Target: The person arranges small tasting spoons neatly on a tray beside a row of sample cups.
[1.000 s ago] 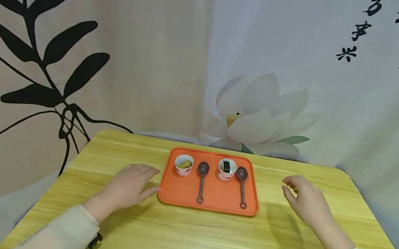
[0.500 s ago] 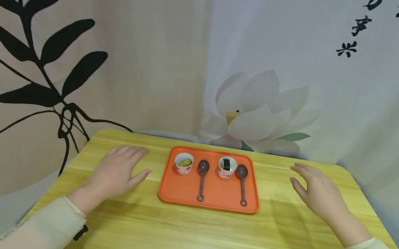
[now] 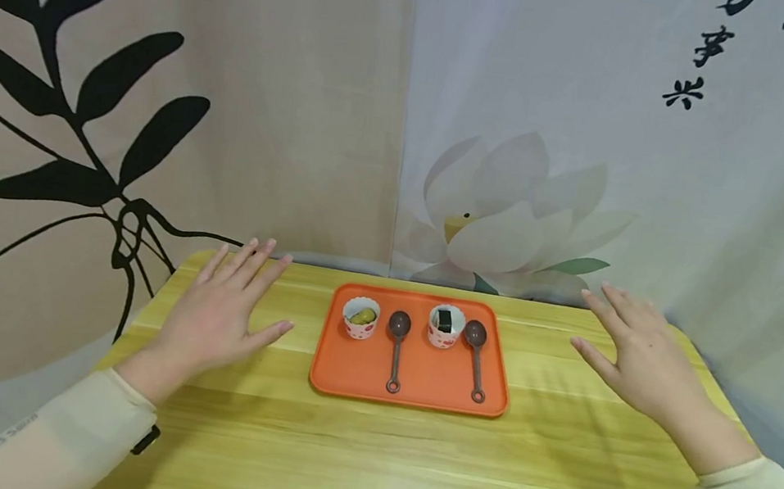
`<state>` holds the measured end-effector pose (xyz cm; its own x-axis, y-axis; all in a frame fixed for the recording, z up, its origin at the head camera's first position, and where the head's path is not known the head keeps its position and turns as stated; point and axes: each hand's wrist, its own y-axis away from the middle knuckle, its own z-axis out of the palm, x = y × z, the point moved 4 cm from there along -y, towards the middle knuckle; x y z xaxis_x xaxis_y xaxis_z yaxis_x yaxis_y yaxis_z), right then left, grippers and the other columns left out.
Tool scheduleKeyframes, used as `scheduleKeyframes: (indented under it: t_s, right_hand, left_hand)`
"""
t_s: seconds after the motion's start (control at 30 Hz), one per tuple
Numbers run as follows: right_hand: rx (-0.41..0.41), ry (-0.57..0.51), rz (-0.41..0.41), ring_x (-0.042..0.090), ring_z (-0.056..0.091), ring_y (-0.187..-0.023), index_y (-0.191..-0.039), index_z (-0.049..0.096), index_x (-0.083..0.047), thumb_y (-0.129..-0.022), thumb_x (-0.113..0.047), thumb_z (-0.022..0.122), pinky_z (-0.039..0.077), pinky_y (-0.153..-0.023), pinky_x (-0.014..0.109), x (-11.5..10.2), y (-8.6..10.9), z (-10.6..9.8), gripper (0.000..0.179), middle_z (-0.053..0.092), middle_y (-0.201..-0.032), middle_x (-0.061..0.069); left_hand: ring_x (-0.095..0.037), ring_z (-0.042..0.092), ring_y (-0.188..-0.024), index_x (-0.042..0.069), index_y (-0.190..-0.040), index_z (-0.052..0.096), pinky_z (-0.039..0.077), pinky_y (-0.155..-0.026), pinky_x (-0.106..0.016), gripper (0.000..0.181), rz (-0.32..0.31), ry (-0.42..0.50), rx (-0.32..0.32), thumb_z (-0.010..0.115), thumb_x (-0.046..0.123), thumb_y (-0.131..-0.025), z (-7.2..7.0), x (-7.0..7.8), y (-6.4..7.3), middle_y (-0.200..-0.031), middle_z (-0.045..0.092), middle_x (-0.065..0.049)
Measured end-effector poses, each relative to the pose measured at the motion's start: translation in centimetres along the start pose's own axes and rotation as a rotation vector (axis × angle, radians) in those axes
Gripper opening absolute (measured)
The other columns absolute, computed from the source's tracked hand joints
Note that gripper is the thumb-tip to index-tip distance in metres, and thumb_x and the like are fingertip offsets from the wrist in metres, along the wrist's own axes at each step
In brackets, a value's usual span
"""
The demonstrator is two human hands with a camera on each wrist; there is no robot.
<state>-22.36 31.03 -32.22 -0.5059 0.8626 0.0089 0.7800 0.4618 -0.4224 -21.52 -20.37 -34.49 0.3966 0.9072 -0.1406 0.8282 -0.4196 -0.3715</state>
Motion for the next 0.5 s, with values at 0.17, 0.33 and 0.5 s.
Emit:
scheduleKeyframes:
  t_s: [0.17,0.33,0.5]
  right_hand:
    - [-0.083,0.027,0.015,0.045,0.023,-0.147,-0.160,0.029,-0.016,-0.093,-0.047,0.068,0.005,-0.117,0.066,0.3,0.0,0.2,0.084,0.026,-0.161,0.024]
    - [-0.140,0.039,0.031,0.046,0.010,-0.150,-0.162,0.018,-0.020,-0.092,-0.054,0.065,-0.004,-0.114,0.070,0.5,0.4,0.8,0.091,0.012,-0.165,0.021]
    - [-0.158,0.039,0.040,0.045,0.003,-0.151,-0.163,0.013,-0.022,-0.092,-0.057,0.063,-0.008,-0.113,0.070,0.6,0.8,1.3,0.093,0.006,-0.167,0.020]
  left_hand:
    - [-0.036,0.008,-0.153,0.022,-0.163,0.011,-0.004,-0.121,-0.053,0.094,-0.022,-0.011,-0.017,0.044,0.074,-0.092,0.1,-0.3,0.0,-0.168,0.007,-0.012]
    - [-0.034,-0.001,-0.153,0.024,-0.163,0.010,-0.007,-0.120,-0.055,0.095,-0.032,-0.006,-0.046,0.045,0.076,-0.091,0.7,-0.4,0.2,-0.168,0.001,-0.011]
    - [-0.035,-0.004,-0.153,0.027,-0.163,0.006,-0.009,-0.119,-0.055,0.096,-0.037,-0.012,-0.074,0.043,0.078,-0.090,1.4,-0.3,0.3,-0.168,-0.003,-0.010]
